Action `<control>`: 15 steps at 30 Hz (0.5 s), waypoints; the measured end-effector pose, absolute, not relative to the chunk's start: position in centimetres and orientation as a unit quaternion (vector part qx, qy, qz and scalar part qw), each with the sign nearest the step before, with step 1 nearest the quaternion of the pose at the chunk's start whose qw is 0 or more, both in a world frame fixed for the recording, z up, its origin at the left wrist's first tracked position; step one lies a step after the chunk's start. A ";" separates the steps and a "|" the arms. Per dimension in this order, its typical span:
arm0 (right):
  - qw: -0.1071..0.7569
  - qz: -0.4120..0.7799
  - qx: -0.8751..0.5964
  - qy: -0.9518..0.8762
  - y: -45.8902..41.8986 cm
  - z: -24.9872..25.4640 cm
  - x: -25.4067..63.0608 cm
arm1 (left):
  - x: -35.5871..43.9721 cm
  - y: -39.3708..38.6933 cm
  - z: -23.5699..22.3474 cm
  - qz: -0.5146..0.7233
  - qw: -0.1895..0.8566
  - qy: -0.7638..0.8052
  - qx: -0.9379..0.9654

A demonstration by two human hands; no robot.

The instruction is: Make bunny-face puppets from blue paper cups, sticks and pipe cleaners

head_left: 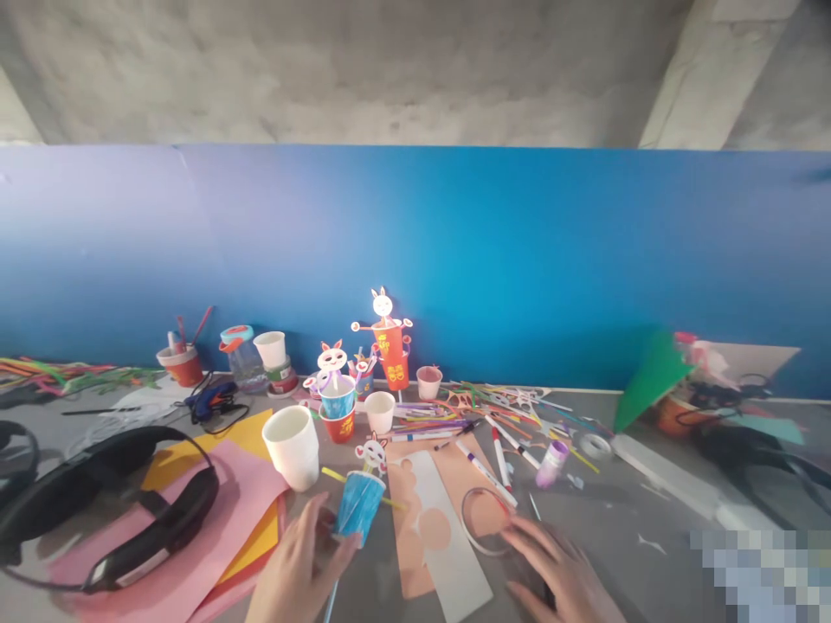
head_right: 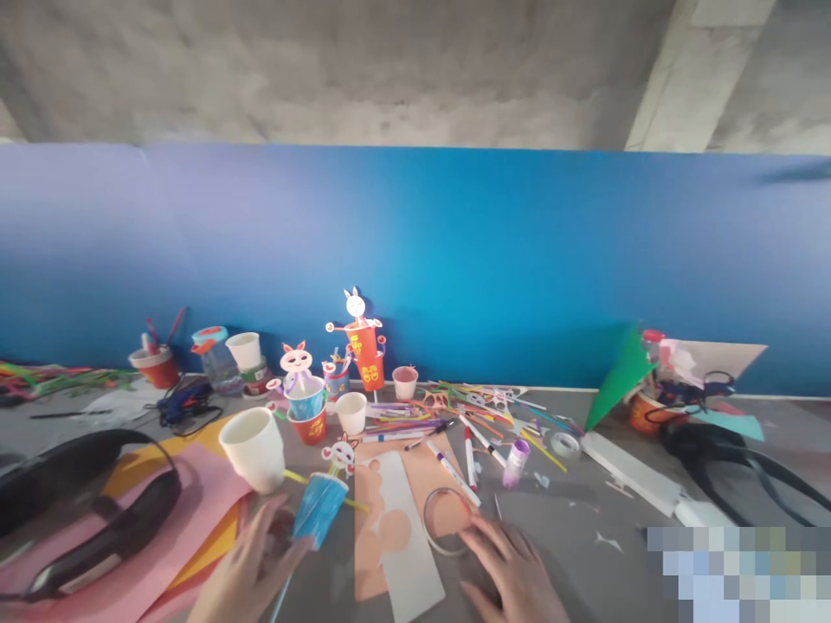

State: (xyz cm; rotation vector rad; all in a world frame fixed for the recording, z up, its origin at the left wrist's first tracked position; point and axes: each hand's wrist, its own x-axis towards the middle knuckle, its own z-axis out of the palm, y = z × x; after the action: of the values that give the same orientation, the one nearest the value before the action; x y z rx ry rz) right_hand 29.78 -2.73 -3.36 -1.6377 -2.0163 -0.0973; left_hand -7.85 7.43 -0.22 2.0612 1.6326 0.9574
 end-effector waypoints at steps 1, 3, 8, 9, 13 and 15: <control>0.260 -0.037 -0.604 -0.753 -2.9 -3.5 29.8 | -7.4 7.7 -0.7 0.323 0.179 0.579 0.727; 0.259 -0.035 -0.599 -0.757 -3.3 -3.6 29.8 | -6.8 8.1 -1.0 0.295 0.198 0.582 0.732; 0.289 -0.014 -0.597 -0.748 -4.0 -3.5 30.1 | -6.5 8.4 -0.6 0.308 0.244 0.570 0.722; 0.295 -0.011 -0.599 -0.745 -4.1 -3.6 30.1 | -6.5 8.3 -0.6 0.321 0.253 0.569 0.714; 0.308 -0.015 -0.608 -0.732 -4.0 -3.9 29.8 | -6.7 7.7 -0.7 0.358 0.283 0.568 0.686; 0.316 -0.016 -0.607 -0.729 -4.0 -3.9 29.7 | -6.6 7.1 -0.6 0.375 0.292 0.564 0.676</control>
State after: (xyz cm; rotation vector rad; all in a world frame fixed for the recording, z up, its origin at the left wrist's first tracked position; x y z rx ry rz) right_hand 29.70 -4.00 -3.91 -1.5995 -1.9197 -0.0429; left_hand -6.61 7.15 -0.56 1.8008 1.5022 1.0004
